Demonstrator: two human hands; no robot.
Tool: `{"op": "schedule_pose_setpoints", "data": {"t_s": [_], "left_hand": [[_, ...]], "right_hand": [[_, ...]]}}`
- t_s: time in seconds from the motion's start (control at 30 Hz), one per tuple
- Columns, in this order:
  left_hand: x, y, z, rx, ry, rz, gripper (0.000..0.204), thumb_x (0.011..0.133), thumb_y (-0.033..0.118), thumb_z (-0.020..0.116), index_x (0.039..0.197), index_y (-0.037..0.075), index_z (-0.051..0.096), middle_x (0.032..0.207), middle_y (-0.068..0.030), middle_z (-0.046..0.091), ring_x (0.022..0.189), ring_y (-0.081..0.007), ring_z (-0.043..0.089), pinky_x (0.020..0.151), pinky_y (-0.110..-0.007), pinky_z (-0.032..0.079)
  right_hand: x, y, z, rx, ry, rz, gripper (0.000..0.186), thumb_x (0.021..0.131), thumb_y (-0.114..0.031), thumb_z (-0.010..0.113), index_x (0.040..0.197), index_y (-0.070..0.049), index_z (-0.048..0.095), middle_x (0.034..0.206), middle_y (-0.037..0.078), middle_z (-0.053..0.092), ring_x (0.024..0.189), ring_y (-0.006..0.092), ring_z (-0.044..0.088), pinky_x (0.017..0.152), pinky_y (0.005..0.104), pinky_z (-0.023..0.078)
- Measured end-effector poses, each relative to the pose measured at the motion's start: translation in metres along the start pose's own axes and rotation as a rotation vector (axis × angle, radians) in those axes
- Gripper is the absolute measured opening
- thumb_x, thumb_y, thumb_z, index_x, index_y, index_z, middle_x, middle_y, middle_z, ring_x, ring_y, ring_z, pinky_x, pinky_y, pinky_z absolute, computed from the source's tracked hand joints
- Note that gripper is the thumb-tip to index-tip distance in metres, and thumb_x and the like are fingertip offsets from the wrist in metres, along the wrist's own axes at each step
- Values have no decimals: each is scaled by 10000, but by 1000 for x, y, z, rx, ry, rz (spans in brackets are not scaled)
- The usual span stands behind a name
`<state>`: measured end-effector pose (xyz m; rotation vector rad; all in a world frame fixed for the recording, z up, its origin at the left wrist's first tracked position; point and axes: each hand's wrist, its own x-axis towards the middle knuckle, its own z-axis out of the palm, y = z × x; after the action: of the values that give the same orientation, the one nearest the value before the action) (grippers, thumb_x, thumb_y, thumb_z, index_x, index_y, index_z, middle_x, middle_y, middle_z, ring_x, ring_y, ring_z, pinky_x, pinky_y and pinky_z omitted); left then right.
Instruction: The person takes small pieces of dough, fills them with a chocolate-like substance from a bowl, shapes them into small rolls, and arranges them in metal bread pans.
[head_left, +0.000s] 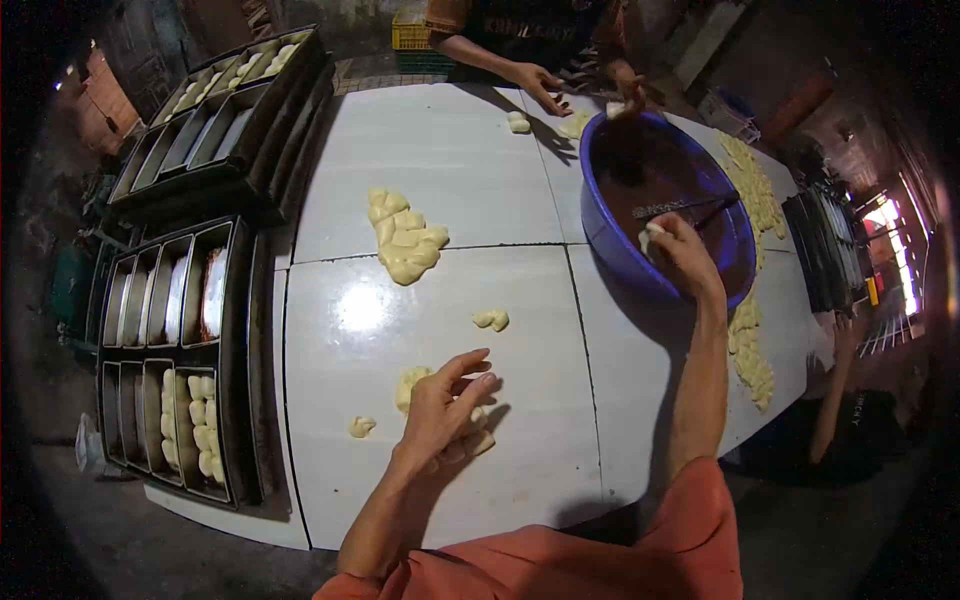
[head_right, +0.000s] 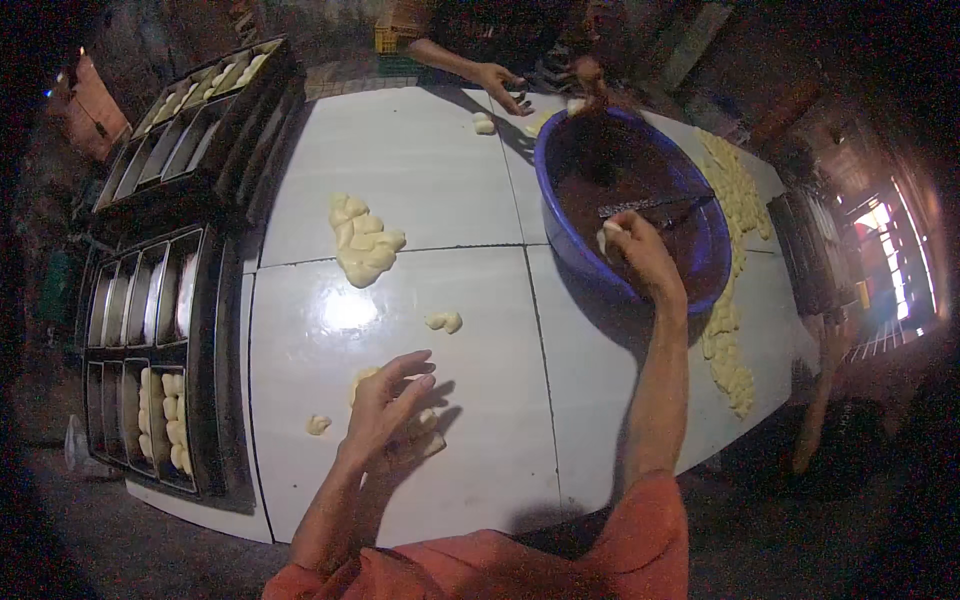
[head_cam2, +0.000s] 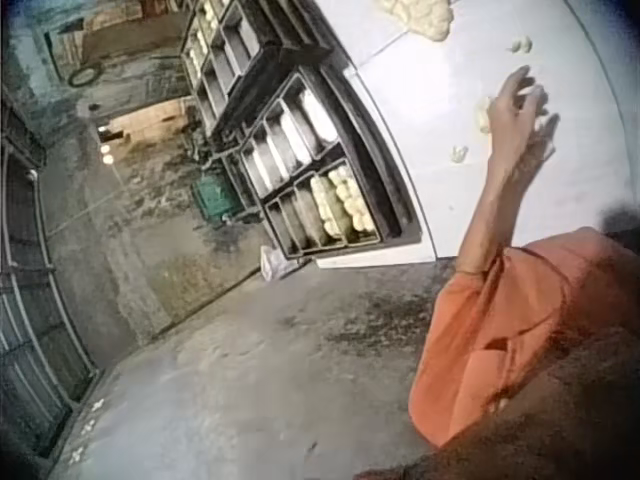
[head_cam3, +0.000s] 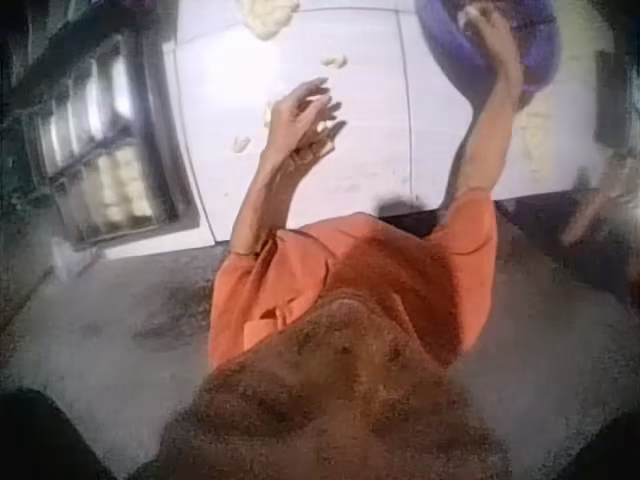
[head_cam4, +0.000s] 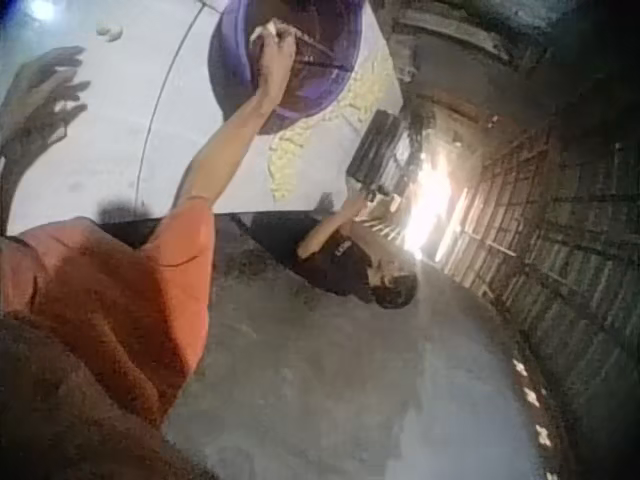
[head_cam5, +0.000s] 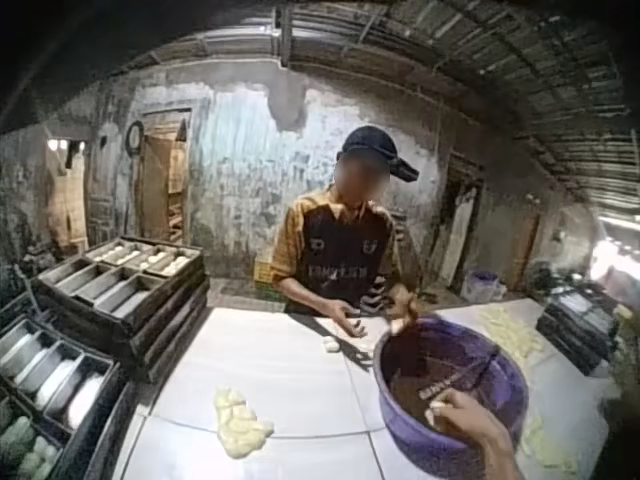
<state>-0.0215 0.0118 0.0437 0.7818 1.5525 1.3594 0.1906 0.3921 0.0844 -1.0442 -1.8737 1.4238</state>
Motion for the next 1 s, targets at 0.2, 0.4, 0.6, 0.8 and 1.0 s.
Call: {"op": "schedule_pose_setpoints", "data": {"t_s": [0.2,0.4,0.6,0.8,1.0], "left_hand": [[-4,-9,-1,110,-145,-95,467,981,316,661,1349,33,606,1192,-163,712,993,-226,725,830,-321,565],[7,-5,4,131,-179,-82,475,988,339,652,1364,53,600,1215,-169,707,984,-246,733,777,-349,582],[31,-9,60,-520,-96,-88,491,1030,368,592,1392,37,576,1188,-87,703,975,-178,696,700,-264,547],[7,10,31,-874,47,-130,357,1060,358,539,1181,55,683,1001,-2,704,866,-72,630,798,-217,501],[-19,-10,-16,-736,409,-76,293,990,203,677,1159,-35,698,950,-51,717,847,-90,645,789,-233,533]], "right_hand": [[43,64,-24,-664,-616,136,212,932,-189,660,1060,-21,678,1006,2,670,946,116,600,871,311,492],[-8,-27,10,89,-171,148,159,964,-229,681,1010,-86,627,887,12,626,821,120,629,744,298,526],[-82,-49,114,665,-184,123,158,994,-196,653,1108,-109,586,907,-7,577,761,64,588,612,198,486],[-137,-36,204,837,-381,246,176,979,-143,642,1112,-55,566,1014,60,651,931,151,662,802,312,571],[-189,-59,255,313,-352,44,488,839,-43,702,1302,-39,547,1246,103,581,1176,241,574,1026,382,494]]}}
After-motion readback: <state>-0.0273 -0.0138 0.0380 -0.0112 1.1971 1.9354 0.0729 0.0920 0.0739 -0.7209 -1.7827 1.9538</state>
